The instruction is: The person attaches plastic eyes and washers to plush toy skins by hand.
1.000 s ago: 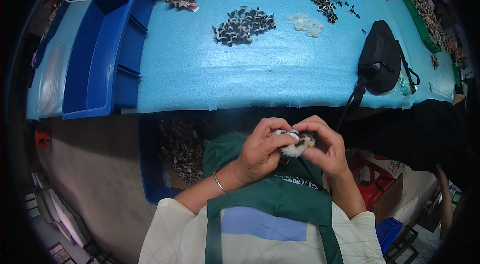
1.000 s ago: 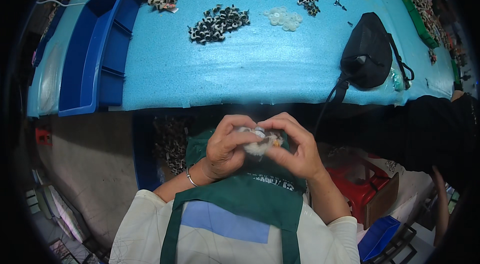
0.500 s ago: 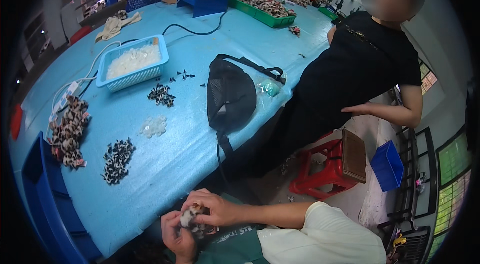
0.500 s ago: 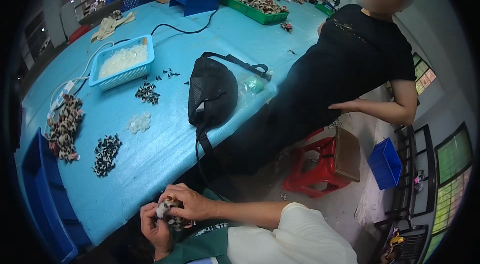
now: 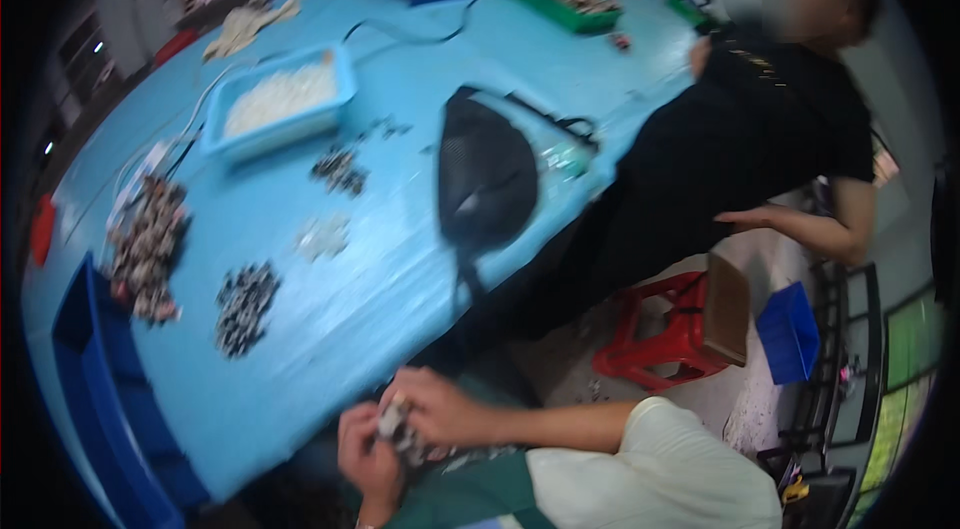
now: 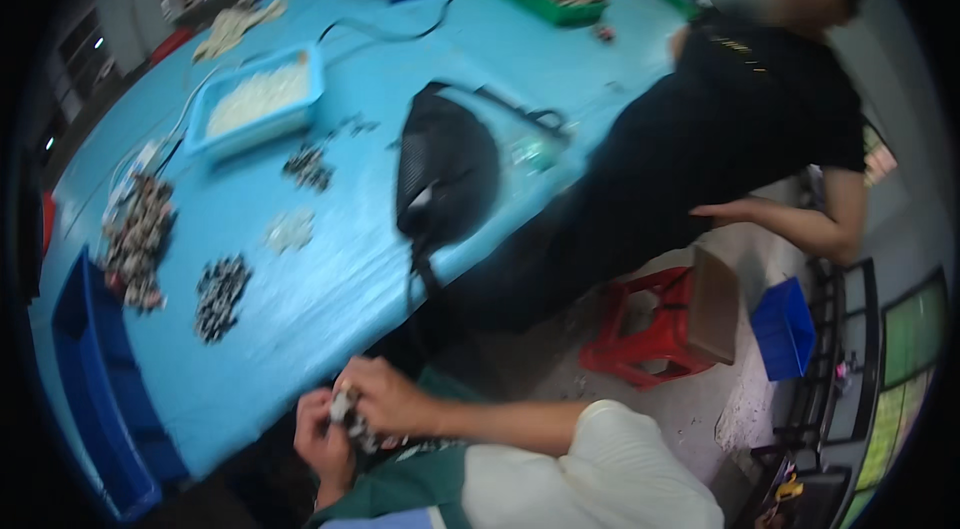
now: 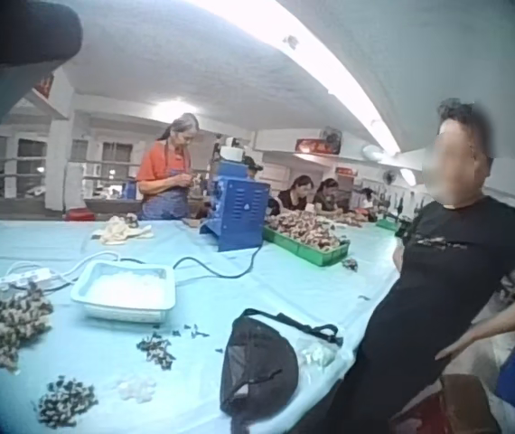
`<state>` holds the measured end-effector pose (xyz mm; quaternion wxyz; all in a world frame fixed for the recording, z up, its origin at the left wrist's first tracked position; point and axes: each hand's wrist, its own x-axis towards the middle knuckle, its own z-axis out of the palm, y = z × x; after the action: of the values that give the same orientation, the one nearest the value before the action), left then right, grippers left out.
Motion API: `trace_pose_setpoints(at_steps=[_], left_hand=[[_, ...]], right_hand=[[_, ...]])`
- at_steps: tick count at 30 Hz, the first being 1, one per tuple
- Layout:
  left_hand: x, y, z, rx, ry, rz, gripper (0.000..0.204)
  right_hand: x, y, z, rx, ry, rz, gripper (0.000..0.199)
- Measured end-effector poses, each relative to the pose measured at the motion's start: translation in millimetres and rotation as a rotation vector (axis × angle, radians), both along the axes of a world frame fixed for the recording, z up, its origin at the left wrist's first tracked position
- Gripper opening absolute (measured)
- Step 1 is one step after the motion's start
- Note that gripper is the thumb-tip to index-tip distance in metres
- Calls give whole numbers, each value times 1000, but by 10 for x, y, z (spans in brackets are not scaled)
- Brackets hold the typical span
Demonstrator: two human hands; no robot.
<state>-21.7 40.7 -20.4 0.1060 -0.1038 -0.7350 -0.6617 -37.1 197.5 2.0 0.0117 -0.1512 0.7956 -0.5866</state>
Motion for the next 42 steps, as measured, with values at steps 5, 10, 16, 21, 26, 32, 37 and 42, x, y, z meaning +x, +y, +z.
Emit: trace_pose_setpoints(at_steps=[5,10,16,21,26,32,37,42], left_hand=[[-28,76,152,410,-387,-222,19],[45,-75,198,938,-840,-414,24],[68,-116,294,1046,-908,-492,40],[92,-96,227,1066,-878,-461,41],[124,-79,200,1066,-821,-381,40],[159,-53,174,998,-797,-397,41],[164,-76,182,1057,-808,-403,42],[190,-105,164,1004,-737,-438,43]], right_hand=[[-67,423,170,-258,-514,26,21],[-26,311,83,-627,-648,98,14],[-146,218,184,-506,-599,157,14],[-249,155,341,-110,-270,174,15],[-27,164,511,227,448,-63,25],[124,102,408,335,526,-20,21],[82,213,452,296,540,29,33],[55,234,304,-295,-382,-63,27]])
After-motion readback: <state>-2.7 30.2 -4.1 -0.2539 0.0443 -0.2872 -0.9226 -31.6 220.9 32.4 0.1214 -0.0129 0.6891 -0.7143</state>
